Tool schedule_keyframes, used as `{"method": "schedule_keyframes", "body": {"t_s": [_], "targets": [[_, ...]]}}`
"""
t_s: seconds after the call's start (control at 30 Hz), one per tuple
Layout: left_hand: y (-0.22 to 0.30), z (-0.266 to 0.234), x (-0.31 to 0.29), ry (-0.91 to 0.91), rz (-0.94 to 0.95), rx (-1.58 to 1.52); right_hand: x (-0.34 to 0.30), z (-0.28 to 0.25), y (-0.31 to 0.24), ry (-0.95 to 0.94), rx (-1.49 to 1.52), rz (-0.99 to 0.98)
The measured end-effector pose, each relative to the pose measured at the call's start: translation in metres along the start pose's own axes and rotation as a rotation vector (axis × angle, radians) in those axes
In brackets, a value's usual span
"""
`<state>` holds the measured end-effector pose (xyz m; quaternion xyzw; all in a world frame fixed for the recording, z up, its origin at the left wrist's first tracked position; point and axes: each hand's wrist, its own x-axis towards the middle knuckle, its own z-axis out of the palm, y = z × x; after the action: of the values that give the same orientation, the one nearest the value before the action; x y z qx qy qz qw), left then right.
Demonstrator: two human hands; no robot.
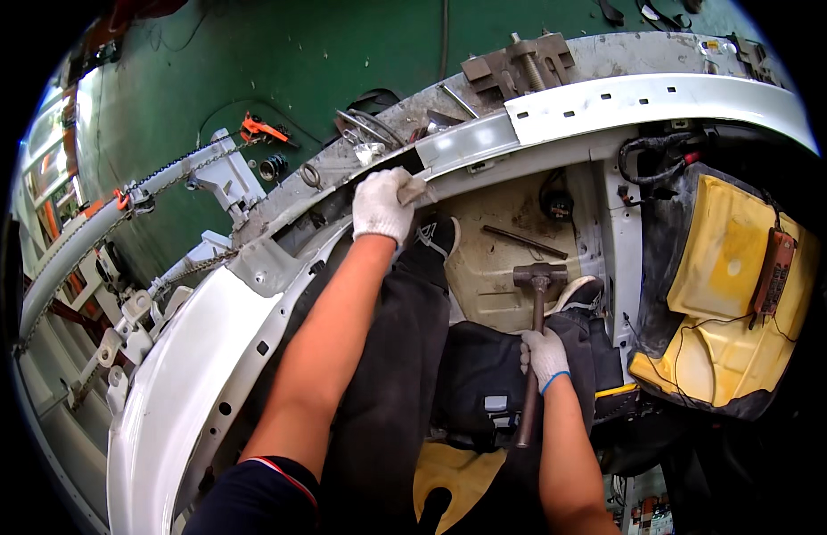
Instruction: The person sits inside a vehicle's footwell and uses a hammer and metal dolly to shape and align a white metal panel along the car's frame. They repeatedly strike the panel to adjust its curvature and fit.
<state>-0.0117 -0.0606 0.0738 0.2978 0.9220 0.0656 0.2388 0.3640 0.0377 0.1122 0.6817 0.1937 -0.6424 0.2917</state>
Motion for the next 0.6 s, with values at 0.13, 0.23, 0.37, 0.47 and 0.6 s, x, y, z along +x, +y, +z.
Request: {"method": "schedule_keyframes", "body": {"t_s": [0.13, 0.23, 0.37, 0.47, 0.6], "targets": [[0.009, 0.001, 0.001, -0.065, 0.005, 0.031, 0.007, -0.012, 0.003, -0.048, 0.080, 0.067], [0.013, 0.003, 0.005, -0.072, 0.011, -0.024, 0.004, -0.008, 0.000, -0.031, 0.101, 0.073], [0.014, 0.013, 0.007, 0.008, 0.007, 0.004, 0.014, -0.014, 0.000, -0.074, 0.131, 0.095], [0.014, 0.014, 0.006, 0.017, 0.017, -0.015, 0.014, -0.014, -0.005, -0.081, 0.142, 0.114], [0.019, 0.009, 0.007, 0.033, 0.026, -0.074, 0.010, -0.011, -0.009, -0.078, 0.140, 0.111]]}}
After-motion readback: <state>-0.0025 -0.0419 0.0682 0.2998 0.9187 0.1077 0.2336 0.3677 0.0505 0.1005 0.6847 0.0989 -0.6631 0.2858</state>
